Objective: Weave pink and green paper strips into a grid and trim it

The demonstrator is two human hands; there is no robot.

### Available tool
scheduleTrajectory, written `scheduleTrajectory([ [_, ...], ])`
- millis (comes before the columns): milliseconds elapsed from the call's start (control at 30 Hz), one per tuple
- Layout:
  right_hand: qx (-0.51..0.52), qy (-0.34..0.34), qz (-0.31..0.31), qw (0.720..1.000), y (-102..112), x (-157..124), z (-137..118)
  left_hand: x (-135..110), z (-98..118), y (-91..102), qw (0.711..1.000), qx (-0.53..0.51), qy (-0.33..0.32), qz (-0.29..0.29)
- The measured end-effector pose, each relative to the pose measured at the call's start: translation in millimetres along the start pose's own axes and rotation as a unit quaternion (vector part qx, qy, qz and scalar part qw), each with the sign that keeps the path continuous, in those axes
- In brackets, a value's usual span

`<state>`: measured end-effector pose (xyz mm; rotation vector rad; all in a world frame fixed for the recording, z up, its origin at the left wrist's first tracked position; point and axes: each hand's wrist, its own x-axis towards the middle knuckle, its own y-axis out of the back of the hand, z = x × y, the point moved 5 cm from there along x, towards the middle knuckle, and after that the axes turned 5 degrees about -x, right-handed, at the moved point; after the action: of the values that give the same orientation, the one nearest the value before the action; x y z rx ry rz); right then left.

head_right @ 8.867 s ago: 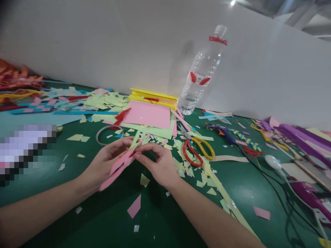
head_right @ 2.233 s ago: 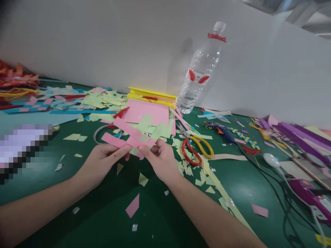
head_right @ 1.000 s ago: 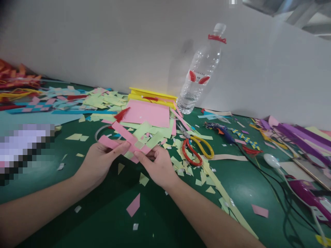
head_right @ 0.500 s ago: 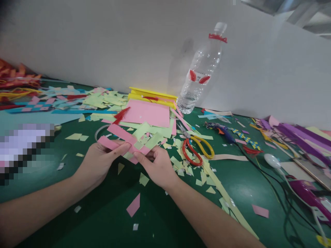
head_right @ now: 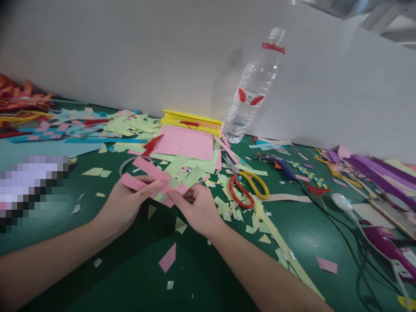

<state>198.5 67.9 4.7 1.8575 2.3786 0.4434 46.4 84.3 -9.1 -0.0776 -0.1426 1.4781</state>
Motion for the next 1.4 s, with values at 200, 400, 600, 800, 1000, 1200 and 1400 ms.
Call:
scheduleTrajectory([
  [200, 0.019, -0.018, -0.017, 1.0, -1.6, 0.9, 2.4, -1.1, 4.1, 0.3, 0.999, 0.016, -0.001, 0.033],
  [400, 0.039, -0.055, 0.02, 0.998, 3.5, 3.2, 8.6, -1.5, 8.1, 0.2, 0.998, 0.037, -0.018, 0.038],
  [600, -0.053, -0.037, 0.05, 0.997, 8.2, 2.4, 4.4, -2.9, 9.4, -2.0, 0.998, 0.06, -0.023, 0.007],
  [800, -0.039, -0.036, 0.045, 0.998, 8.1, 2.2, 5.0, -4.5, 9.9, -2.0, 0.996, 0.083, -0.031, 0.008],
  [1000, -0.042, -0.042, 0.07, 0.996, 10.3, 0.4, 4.7, -2.0, 3.8, 0.0, 0.998, 0.066, 0.003, 0.019],
  [1200, -0.031, -0.059, 0.136, 0.988, 18.2, 1.0, 11.6, -2.2, -3.3, -0.2, 0.999, -0.023, 0.039, 0.013],
  [1400, 0.0, -0.047, 0.105, 0.993, 14.4, 2.4, 7.6, -2.9, -1.4, -0.4, 0.999, -0.016, 0.024, 0.024],
])
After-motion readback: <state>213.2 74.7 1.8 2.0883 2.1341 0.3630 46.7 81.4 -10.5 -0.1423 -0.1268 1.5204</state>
